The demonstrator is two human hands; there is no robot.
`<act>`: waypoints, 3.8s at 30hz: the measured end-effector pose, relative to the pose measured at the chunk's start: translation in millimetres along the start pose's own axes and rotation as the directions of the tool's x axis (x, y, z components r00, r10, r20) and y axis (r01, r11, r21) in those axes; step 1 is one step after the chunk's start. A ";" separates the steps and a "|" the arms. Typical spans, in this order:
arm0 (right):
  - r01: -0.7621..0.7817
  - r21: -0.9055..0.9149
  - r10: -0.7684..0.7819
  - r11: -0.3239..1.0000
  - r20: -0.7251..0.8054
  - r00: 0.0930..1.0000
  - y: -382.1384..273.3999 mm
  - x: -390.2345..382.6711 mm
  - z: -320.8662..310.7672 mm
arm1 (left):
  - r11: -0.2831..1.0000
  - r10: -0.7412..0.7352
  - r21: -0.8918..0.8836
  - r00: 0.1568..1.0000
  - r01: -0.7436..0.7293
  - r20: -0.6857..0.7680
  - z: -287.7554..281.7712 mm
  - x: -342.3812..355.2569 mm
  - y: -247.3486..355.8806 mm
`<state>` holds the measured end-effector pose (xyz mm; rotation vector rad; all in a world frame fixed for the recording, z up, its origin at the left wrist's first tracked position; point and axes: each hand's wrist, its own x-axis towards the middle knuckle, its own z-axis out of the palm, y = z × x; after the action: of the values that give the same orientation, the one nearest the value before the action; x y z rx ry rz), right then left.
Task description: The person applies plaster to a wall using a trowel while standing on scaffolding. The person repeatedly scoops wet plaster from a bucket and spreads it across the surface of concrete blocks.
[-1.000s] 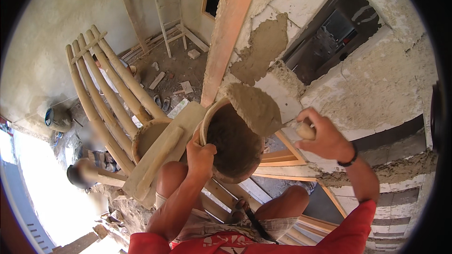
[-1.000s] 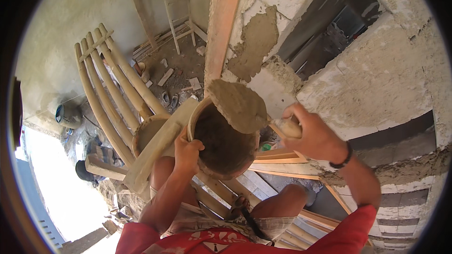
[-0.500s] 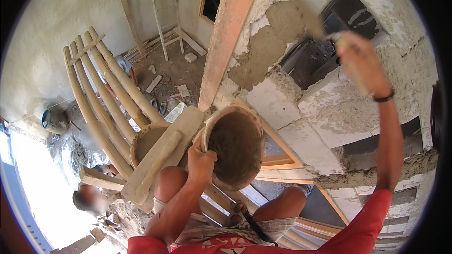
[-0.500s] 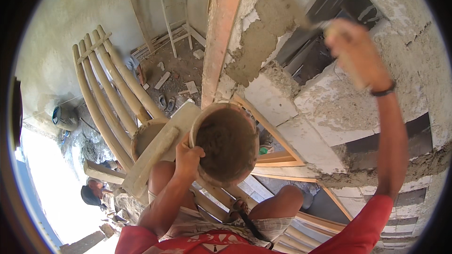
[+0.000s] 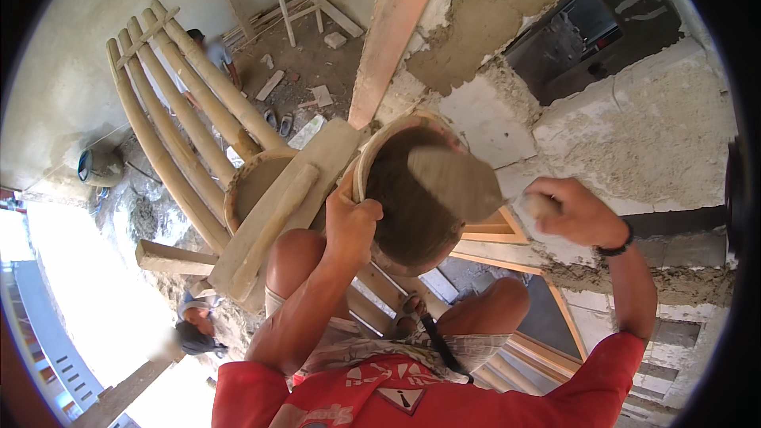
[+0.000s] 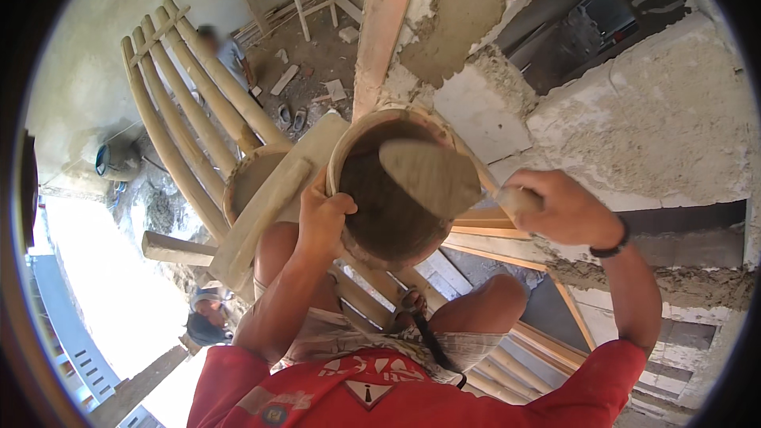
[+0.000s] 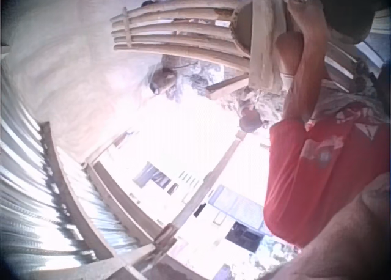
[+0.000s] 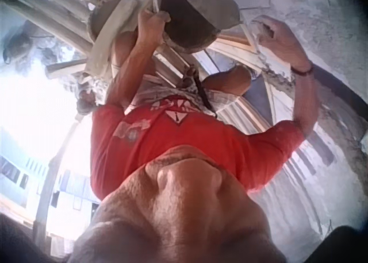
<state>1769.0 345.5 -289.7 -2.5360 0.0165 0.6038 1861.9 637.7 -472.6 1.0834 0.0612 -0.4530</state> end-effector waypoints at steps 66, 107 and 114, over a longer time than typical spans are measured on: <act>-0.082 0.071 0.098 0.994 -0.271 0.958 19.1 29.3 84.6 | 0.998 -0.018 -0.059 0.999 0.016 -0.035 24.5 9.2 23.6; -0.087 -0.107 0.080 0.990 -0.073 0.994 -223.1 -147.7 -262.2 | 0.978 0.012 0.208 0.988 0.020 -0.152 185.9 -123.5 342.1; 0.105 -0.461 -0.205 0.881 -0.174 0.963 -219.3 -132.4 -204.4 | 0.991 -0.111 0.072 0.992 0.116 -0.066 232.1 -142.0 414.1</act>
<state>1763.3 418.2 29.8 -3.0029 -0.2792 0.2812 1853.0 643.7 22.8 1.1721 0.1621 -0.5278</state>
